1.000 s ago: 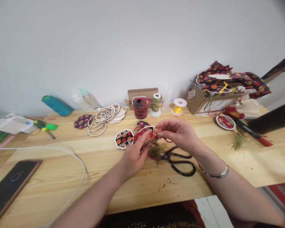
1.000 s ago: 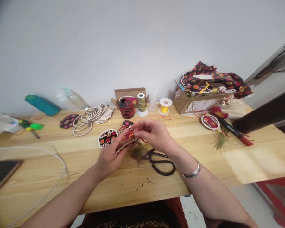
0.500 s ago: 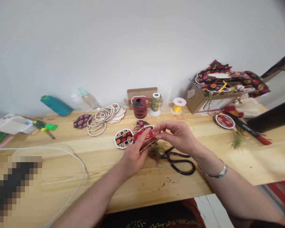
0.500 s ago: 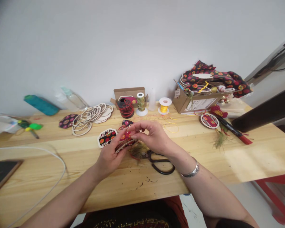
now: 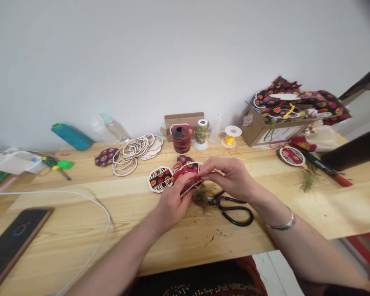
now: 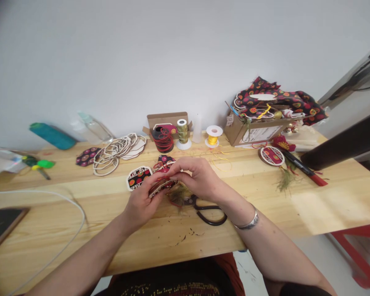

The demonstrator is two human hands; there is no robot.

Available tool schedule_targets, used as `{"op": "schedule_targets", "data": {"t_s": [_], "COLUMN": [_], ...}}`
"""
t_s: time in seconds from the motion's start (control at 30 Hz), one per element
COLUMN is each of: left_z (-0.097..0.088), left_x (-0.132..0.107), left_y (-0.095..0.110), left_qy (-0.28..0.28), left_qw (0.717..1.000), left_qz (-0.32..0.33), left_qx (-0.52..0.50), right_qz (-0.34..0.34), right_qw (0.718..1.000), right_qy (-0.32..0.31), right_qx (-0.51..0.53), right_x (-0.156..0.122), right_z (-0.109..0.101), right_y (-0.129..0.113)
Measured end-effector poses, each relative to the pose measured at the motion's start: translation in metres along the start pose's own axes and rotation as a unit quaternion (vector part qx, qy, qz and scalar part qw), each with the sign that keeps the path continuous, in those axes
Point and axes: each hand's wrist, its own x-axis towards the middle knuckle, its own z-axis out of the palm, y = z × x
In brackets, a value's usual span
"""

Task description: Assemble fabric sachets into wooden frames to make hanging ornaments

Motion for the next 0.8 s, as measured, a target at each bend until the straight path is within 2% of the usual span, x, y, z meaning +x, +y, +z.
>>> {"op": "schedule_targets", "data": {"t_s": [0.4, 0.53, 0.8], "left_z": [-0.0007, -0.0013, -0.0012], "left_x": [-0.0004, -0.0001, 0.0015], "left_y": [0.0029, 0.0040, 0.0063], "left_qy": [-0.002, 0.006, 0.018], "left_qw": [1.000, 1.000, 0.999], "left_qz": [-0.014, -0.009, 0.006], "left_qx": [-0.004, 0.016, 0.029], "right_qz": [-0.048, -0.077, -0.090], "right_qw": [0.999, 0.996, 0.993], "right_qy": [0.000, -0.005, -0.020], "right_qx": [-0.021, -0.042, -0.071], "right_x": [0.0005, 0.0012, 0.0002], "right_z": [0.0002, -0.0004, -0.0011], "right_y": [0.0020, 0.0031, 0.0044]}}
